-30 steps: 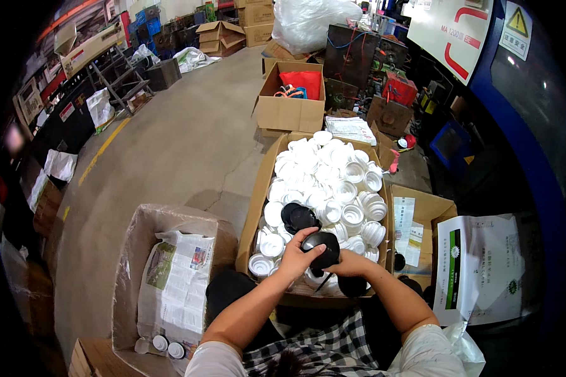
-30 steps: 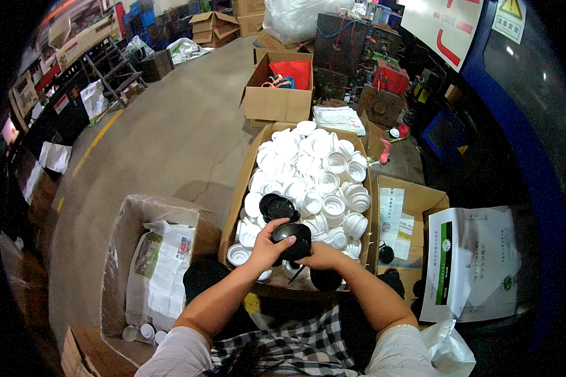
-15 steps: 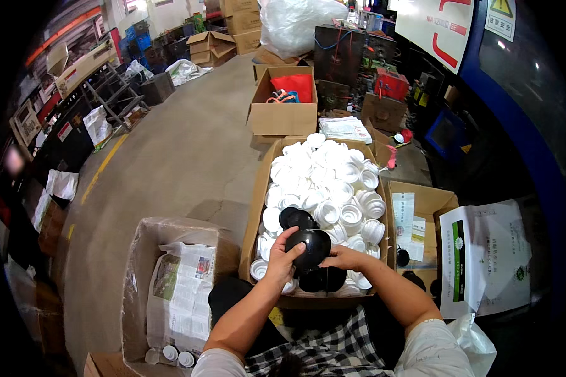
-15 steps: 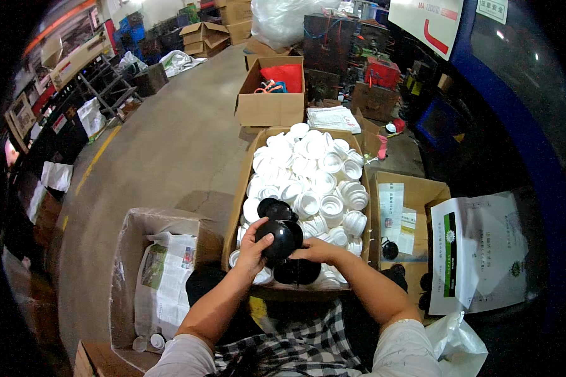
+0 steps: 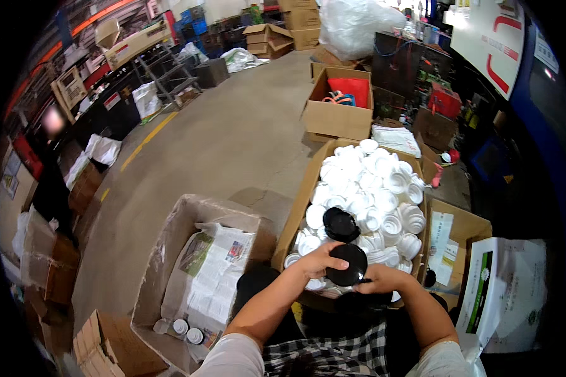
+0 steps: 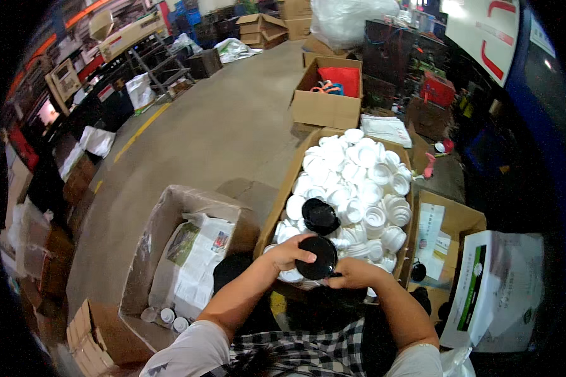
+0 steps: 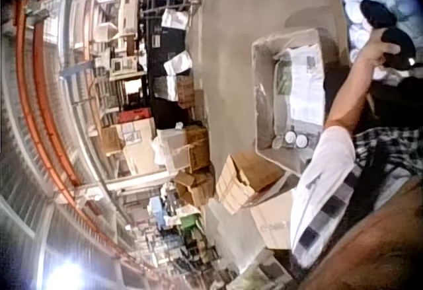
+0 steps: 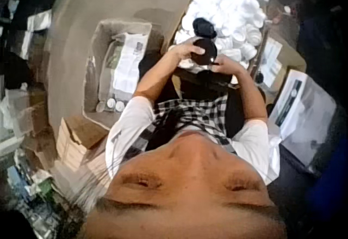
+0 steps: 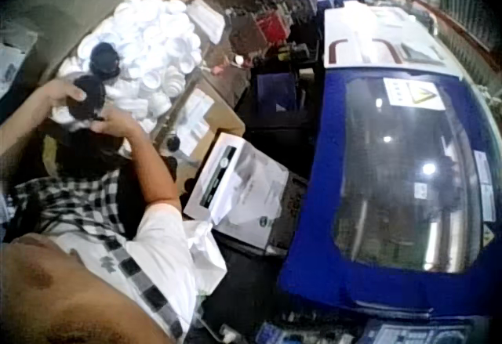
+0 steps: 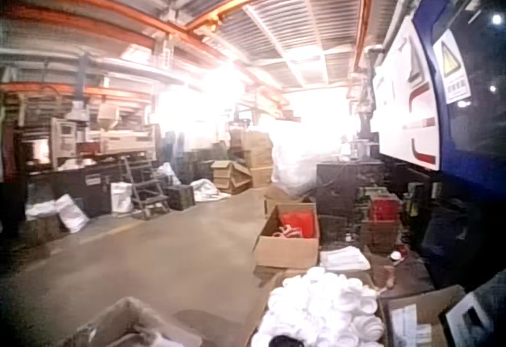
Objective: The person sits on the floor and repeatedly picks up white plastic cups and black lids, then presses the lids onto the cups. The person places the assembled cups into a cardboard box lined with newspaper.
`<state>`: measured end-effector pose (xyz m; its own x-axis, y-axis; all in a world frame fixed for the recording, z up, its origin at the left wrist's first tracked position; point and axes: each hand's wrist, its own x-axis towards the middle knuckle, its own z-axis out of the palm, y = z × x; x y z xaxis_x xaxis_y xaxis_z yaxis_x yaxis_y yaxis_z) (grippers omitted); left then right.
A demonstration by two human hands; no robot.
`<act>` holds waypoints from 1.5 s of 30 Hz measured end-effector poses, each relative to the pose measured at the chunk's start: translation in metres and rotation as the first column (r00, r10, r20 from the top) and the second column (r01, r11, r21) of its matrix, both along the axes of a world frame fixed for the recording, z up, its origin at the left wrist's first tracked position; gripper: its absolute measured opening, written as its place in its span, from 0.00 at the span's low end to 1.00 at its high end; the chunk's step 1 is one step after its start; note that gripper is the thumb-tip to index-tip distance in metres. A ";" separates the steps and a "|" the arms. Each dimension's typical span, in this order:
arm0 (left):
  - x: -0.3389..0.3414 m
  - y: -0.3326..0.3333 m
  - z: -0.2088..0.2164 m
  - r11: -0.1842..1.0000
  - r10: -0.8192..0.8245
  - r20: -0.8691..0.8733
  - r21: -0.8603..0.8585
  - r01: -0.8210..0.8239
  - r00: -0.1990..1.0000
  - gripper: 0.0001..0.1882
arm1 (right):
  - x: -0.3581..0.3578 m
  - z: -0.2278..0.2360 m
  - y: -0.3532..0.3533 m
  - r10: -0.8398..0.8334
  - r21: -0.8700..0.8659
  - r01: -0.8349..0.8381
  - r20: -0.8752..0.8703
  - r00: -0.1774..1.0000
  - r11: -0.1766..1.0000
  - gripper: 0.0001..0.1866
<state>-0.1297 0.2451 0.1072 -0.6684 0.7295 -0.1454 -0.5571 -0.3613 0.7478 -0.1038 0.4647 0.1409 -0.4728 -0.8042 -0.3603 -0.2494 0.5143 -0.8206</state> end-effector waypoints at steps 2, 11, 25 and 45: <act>-0.006 -0.014 -0.013 0.981 -0.119 -0.054 0.145 0.126 0.991 0.34 | 0.008 0.001 0.000 0.183 -0.145 -0.169 0.089 0.979 0.975 0.09; -0.006 -0.004 -0.018 0.999 0.026 -0.350 -0.025 -0.037 0.937 0.40 | -0.015 -0.038 0.044 -0.841 -0.275 0.821 0.073 0.536 0.500 0.08; -0.013 0.034 -0.044 0.769 0.255 -0.606 -0.346 -0.538 0.754 0.32 | -0.063 -0.098 0.051 -0.976 -0.738 0.638 -0.168 0.141 0.219 0.08; 0.001 0.000 -0.002 0.888 -0.301 -0.446 -0.453 0.077 0.843 0.14 | -0.005 -0.018 0.021 -0.189 -0.326 0.522 0.679 0.709 0.788 0.15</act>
<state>-0.1285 0.2454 0.1055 -0.5846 0.7984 -0.1445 -0.0989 0.1067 0.9894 -0.1088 0.4862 0.1230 -0.5844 -0.7557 -0.2957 0.4804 -0.0285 -0.8766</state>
